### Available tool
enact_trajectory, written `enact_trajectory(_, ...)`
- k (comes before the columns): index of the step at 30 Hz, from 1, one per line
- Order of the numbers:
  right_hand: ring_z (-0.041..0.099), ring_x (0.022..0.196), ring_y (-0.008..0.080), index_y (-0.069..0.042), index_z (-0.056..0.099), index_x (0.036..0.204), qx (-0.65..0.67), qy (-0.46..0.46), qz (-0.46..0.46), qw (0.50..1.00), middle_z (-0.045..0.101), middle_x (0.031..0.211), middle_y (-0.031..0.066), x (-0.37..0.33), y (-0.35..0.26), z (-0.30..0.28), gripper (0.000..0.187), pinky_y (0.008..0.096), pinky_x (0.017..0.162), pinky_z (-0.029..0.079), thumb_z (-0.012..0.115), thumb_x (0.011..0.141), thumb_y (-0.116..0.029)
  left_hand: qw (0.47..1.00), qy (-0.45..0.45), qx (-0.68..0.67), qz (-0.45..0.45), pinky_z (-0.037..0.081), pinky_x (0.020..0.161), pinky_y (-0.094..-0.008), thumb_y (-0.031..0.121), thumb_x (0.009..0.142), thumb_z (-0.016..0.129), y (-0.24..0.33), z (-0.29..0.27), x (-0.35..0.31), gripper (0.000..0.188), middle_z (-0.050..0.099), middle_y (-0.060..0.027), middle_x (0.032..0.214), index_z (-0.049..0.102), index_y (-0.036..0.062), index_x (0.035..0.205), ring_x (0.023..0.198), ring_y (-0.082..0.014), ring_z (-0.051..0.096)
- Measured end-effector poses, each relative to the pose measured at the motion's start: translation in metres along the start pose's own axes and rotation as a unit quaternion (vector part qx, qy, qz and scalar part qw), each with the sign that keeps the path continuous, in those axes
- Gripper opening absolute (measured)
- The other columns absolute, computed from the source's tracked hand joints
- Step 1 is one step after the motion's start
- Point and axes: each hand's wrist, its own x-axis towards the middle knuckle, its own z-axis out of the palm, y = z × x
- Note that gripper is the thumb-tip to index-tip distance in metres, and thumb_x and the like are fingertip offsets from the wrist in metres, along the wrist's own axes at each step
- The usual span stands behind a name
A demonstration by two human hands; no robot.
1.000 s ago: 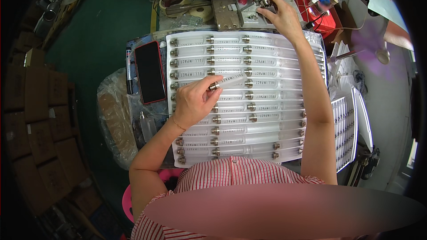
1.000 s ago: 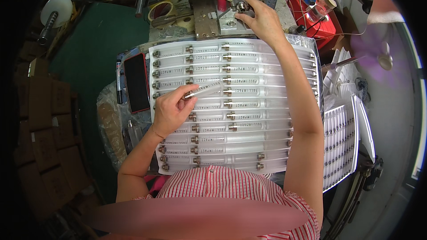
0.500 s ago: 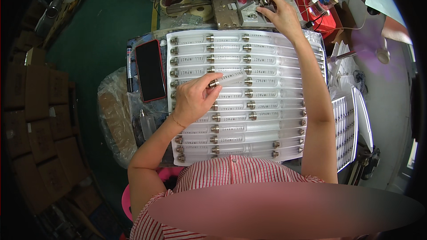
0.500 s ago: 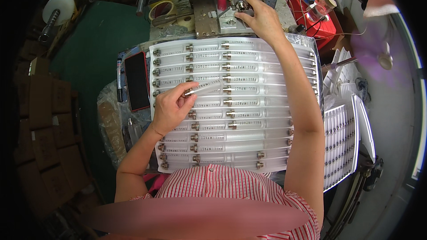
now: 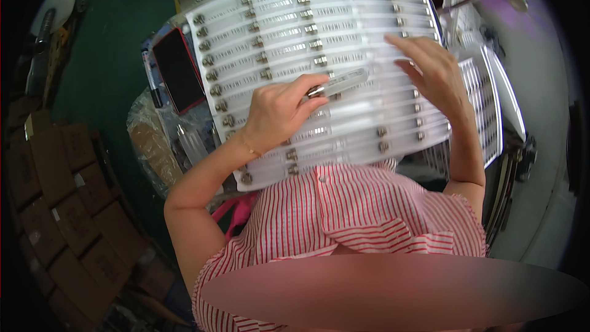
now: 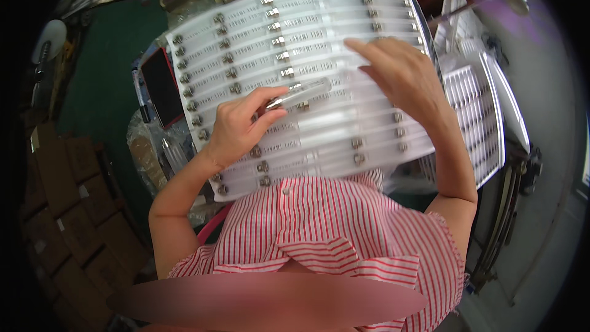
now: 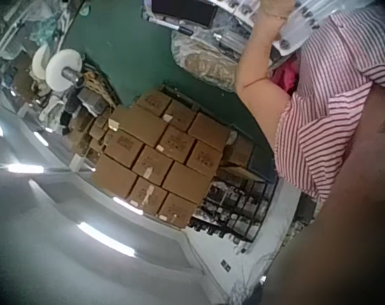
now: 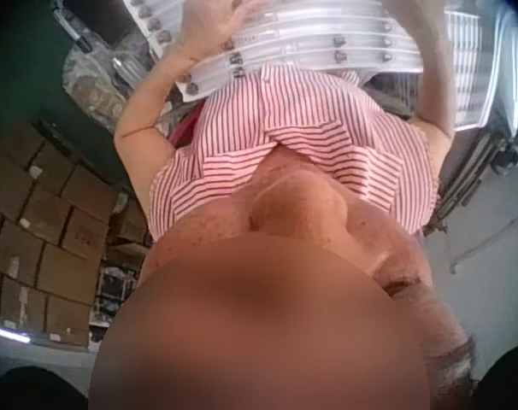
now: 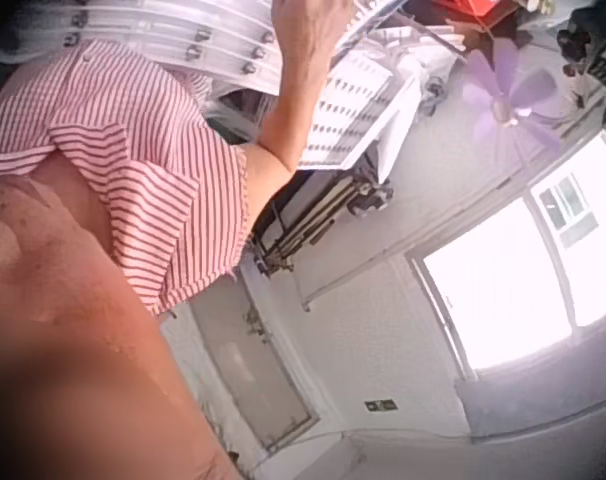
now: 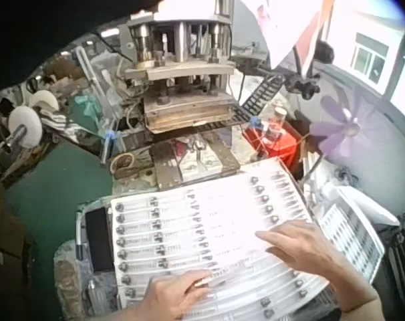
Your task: The recorder is placing small glass tube components into a multi-row testing or storage rack.
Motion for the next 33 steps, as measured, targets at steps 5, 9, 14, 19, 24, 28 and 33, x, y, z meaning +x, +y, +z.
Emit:
enact_trajectory(5, 0.058, 0.084, 0.0227, -0.003, 0.061, 0.089, 0.121, -0.156, 0.011, 0.98, 0.06, 0.085, 0.0068, -0.071, -0.064, 0.016, 0.022, 0.0329, 0.075, 0.046, 0.066, 0.069, -0.01, 0.987, -0.014, 0.052, 0.153, 0.047, 0.053, -0.0282, 0.024, 0.073, 0.072, 0.001, 0.037, -0.001, 0.033, 0.061, -0.0033, 0.07, 0.065, 0.0107, 0.102, 0.058, -0.0166, 0.06)
enact_trajectory(9, 0.057, 0.091, 0.022, -0.003, 0.06, 0.087, 0.061, -0.111, 0.018, 0.992, 0.059, 0.09, 0.007, -0.082, -0.068, 0.031, 0.021, 0.0332, 0.079, 0.044, 0.065, 0.068, -0.01, 0.97, -0.077, 0.158, 0.165, 0.048, 0.057, -0.0302, 0.027, 0.074, 0.069, 0.006, 0.04, -0.002, 0.027, 0.058, -0.002, 0.081, 0.064, 0.0123, 0.095, 0.067, -0.0179, 0.059)
enact_trajectory(14, 0.057, 0.089, 0.0211, -0.004, 0.06, 0.089, 0.067, -0.104, -0.062, 0.99, 0.059, 0.089, 0.0049, -0.073, -0.066, 0.024, 0.023, 0.0375, 0.085, 0.041, 0.066, 0.068, -0.011, 0.968, -0.042, 0.172, 0.179, 0.049, 0.059, -0.03, 0.026, 0.074, 0.07, 0.009, 0.011, -0.001, 0.03, 0.061, -0.0038, 0.088, 0.064, 0.012, 0.101, 0.07, -0.0191, 0.06)
enact_trajectory(19, 0.059, 0.074, 0.0183, -0.01, 0.065, 0.1, 0.26, -0.122, 0.134, 0.948, 0.057, 0.086, 0.0062, -0.056, -0.045, 0.007, 0.031, 0.0318, 0.072, 0.048, 0.064, 0.072, 0.001, 0.966, 0.091, 0.206, 0.128, 0.05, 0.056, -0.0287, 0.023, 0.078, 0.069, -0.025, -0.039, 0.035, 0.027, 0.063, -0.0033, 0.079, 0.066, 0.0112, 0.102, 0.064, -0.0173, 0.062)
enact_trajectory(24, 0.056, 0.102, 0.0132, -0.005, 0.063, 0.11, 0.329, 0.067, 0.2, 0.921, 0.056, 0.112, 0.0075, -0.009, 0.034, 0.008, 0.029, 0.021, 0.079, 0.049, 0.062, 0.082, 0.004, 0.929, 0.167, 0.264, 0.198, 0.049, 0.051, -0.03, 0.02, 0.081, 0.065, -0.058, -0.036, 0.115, 0.023, 0.061, -0.0028, 0.071, 0.066, 0.0167, 0.103, 0.058, -0.0172, 0.06)
enact_trajectory(28, 0.061, 0.091, 0.0124, -0.001, 0.061, 0.113, 0.333, 0.12, 0.238, 0.905, 0.062, 0.105, 0.0068, 0.033, 0.077, 0.014, 0.03, 0.0217, 0.08, 0.049, 0.062, 0.083, 0.001, 0.875, 0.227, 0.371, 0.213, 0.049, 0.05, -0.0289, 0.016, 0.079, 0.062, -0.065, -0.023, 0.186, 0.022, 0.058, -0.0022, 0.066, 0.063, 0.0164, 0.101, 0.059, -0.0178, 0.062)
enact_trajectory(33, 0.064, 0.084, 0.0112, -0.006, 0.063, 0.112, 0.241, 0.252, 0.179, 0.92, 0.067, 0.094, 0.0044, 0.11, 0.094, 0.036, 0.031, 0.0221, 0.073, 0.05, 0.068, 0.082, -0.01, 0.815, 0.143, 0.53, 0.185, 0.049, 0.05, -0.0289, 0.017, 0.083, 0.06, -0.056, -0.032, 0.209, 0.023, 0.058, -0.0013, 0.069, 0.06, 0.0149, 0.106, 0.062, -0.0179, 0.062)
